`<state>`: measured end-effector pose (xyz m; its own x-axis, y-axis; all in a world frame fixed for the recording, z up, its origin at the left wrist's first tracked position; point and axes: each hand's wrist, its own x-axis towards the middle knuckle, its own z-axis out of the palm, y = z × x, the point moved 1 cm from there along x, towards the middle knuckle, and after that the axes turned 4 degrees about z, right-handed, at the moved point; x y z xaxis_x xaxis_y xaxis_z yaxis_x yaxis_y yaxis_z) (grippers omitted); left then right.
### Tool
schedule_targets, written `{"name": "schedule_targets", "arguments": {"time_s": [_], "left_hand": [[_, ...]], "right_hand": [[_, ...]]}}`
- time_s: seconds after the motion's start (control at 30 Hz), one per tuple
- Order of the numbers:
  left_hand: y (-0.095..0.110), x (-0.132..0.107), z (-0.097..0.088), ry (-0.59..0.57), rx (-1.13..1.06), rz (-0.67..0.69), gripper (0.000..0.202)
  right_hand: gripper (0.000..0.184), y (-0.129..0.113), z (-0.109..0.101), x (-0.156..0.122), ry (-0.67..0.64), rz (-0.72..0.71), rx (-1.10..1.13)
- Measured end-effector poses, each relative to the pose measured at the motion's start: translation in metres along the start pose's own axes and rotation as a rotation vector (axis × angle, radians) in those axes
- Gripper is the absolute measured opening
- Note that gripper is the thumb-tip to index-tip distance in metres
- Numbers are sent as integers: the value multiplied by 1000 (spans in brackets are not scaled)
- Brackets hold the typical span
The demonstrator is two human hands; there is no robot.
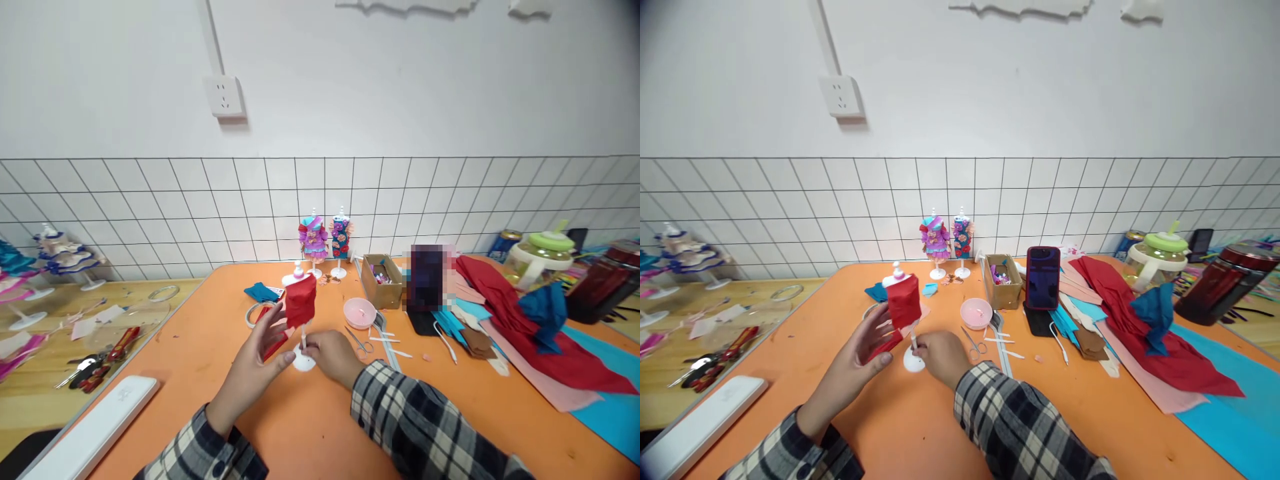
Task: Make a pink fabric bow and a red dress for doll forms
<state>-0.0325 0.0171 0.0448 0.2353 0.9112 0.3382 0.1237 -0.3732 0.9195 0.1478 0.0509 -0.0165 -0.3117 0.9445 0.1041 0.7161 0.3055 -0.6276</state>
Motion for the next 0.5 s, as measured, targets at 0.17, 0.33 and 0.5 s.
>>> {"name": "schedule_targets", "arguments": {"time_s": [0.17, 0.33, 0.5], "left_hand": [[-20, 3, -28, -6, 480, -93, 57], [-38, 6, -52, -142, 862, -92, 31], [-39, 4, -50, -226, 1027, -137, 22]], "right_hand": [[20, 18, -12, 29, 88, 142, -81], [22, 25, -12, 47, 127, 212, -137], [25, 26, -11, 47, 135, 219, -150]]}}
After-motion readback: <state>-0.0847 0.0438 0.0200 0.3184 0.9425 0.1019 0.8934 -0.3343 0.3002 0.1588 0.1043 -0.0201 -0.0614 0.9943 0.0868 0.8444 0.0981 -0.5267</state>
